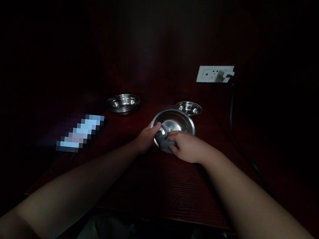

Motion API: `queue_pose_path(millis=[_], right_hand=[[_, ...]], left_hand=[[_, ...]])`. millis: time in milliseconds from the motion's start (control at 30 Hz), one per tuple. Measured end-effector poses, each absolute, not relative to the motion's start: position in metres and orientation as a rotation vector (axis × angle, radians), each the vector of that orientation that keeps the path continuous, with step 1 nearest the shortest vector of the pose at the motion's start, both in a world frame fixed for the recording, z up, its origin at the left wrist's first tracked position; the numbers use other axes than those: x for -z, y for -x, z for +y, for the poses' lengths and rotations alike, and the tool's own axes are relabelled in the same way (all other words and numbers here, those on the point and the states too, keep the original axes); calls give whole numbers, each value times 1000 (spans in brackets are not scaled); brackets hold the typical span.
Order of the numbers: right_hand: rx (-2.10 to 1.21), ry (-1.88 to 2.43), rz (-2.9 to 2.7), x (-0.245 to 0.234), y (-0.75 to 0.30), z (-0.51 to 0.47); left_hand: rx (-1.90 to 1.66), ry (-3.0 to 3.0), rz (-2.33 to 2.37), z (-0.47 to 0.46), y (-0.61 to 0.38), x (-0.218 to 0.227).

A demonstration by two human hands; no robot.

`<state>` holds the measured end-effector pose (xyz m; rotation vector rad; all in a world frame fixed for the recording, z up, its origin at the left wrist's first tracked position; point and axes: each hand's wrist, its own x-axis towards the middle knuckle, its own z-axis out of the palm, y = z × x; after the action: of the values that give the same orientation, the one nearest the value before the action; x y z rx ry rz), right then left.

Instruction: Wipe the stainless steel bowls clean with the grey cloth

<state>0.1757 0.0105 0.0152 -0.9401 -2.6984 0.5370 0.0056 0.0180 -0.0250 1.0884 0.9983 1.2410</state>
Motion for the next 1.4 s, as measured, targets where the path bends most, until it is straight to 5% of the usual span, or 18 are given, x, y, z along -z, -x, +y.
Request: queue_pose_path(millis=[1400], right_hand=[[-570,856,-2550,-7,-173,16]], left_hand=[[-1146,-1051,829,11,-8,16]])
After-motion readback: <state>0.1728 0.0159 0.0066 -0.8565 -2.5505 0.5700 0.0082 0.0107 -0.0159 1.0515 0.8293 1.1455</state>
